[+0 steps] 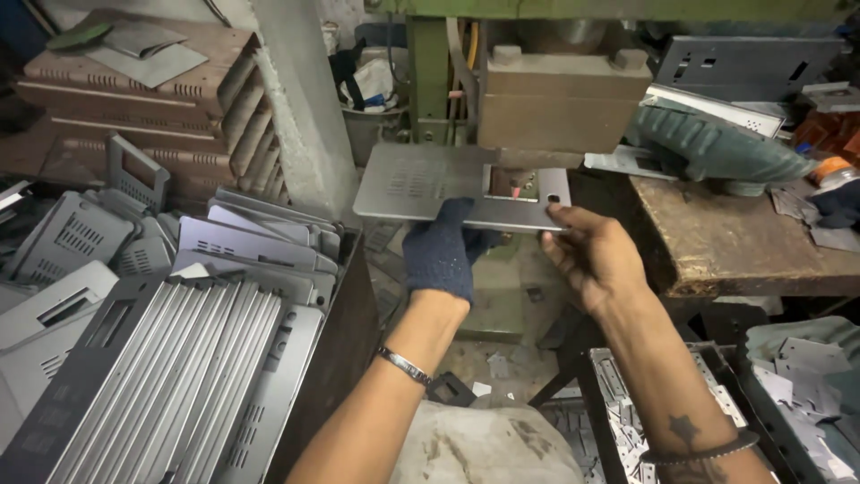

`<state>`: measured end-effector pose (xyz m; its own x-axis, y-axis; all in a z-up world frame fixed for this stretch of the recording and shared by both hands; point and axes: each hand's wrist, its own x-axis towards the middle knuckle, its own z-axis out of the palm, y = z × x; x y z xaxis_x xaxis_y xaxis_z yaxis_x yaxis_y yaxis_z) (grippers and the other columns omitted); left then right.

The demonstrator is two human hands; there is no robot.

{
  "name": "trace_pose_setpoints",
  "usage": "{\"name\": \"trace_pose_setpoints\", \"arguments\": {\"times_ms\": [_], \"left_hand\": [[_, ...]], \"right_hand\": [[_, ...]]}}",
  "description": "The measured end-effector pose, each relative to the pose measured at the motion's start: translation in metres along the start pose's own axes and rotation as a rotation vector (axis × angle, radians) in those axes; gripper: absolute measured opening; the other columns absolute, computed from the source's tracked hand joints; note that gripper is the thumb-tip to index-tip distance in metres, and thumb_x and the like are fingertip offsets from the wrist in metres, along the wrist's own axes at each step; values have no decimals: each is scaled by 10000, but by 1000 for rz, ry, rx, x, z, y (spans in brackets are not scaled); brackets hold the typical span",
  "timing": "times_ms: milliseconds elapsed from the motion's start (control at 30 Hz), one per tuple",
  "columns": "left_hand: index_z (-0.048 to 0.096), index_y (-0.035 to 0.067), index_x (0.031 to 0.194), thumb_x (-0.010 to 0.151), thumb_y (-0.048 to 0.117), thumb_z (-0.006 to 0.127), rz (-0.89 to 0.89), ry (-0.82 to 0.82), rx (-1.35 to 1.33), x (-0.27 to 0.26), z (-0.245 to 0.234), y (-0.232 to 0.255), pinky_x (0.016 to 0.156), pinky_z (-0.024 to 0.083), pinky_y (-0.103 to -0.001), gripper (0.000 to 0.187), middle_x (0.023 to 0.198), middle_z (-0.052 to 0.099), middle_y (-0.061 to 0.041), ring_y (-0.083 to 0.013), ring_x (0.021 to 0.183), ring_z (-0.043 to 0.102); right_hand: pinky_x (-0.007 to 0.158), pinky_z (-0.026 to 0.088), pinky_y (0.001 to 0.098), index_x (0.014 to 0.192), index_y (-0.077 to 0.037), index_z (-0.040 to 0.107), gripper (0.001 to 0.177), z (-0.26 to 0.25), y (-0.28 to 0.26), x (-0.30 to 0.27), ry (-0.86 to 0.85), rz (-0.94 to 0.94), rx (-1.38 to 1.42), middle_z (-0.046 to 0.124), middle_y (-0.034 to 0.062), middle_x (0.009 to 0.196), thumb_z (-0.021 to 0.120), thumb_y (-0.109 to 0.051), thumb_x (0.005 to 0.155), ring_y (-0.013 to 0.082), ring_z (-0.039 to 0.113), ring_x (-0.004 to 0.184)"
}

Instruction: The recorder is spot welding small metal brackets onto larger metal enclosure panels at a factory workstation.

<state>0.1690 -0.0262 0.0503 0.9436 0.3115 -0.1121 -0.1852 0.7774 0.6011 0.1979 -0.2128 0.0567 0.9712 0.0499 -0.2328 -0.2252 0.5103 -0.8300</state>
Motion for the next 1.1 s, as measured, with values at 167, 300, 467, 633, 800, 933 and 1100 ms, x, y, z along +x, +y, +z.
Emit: {"name": "trace_pose_setpoints", "arguments": {"times_ms": [167,300,467,633,800,933,1100], "left_hand": [[686,17,1000,846,144,719,-48,52,16,4,-2,-3,608,623,-341,202,981,713,-97,-233,804,723],[681,16,1003,850,142,723,-33,44,3,5,-4,-6,616,619,-342,203,984,708,-85,-225,808,717],[687,29,1031,844,119,709,-40,58,-9,1,0,-2,607,617,-340,209,978,724,-98,-234,799,722],[677,20,1034,856,129,712,-43,62,10,1,1,-1,610,631,-335,212,973,718,-91,-234,796,726],[674,22,1044,857,119,714,-37,38,1,4,-3,-5,615,629,-333,215,974,711,-88,-225,803,720],[674,0,1039,865,132,701,-45,33,-1,3,-3,-4,633,639,-337,220,973,715,-94,-233,811,729],[676,-14,1031,875,134,698,-63,43,1,4,-5,-6,649,647,-355,216,953,711,-101,-248,810,730]], "right_hand": [[673,600,213,1006,-5,704,117,0,-2,3,7,36,30,674,70,952,686,-85,923,135,633,807],[662,608,213,999,-14,700,112,4,-5,-1,15,21,19,676,59,964,677,-83,915,124,648,812],[662,602,206,1009,4,705,125,-3,-3,7,-5,40,19,675,80,982,682,-91,931,140,622,793],[688,606,214,1013,1,698,120,7,-7,-4,18,11,-3,672,66,995,678,-76,923,137,637,839],[707,610,230,1018,-8,693,114,0,-3,3,10,18,6,662,63,995,683,-82,933,138,625,860],[706,611,229,1022,-16,684,117,6,-6,-3,17,11,-1,676,54,1002,677,-66,916,130,640,878],[716,615,225,1032,-18,671,131,6,-7,-5,21,-1,-5,679,50,1008,683,-65,911,128,645,884]]}}
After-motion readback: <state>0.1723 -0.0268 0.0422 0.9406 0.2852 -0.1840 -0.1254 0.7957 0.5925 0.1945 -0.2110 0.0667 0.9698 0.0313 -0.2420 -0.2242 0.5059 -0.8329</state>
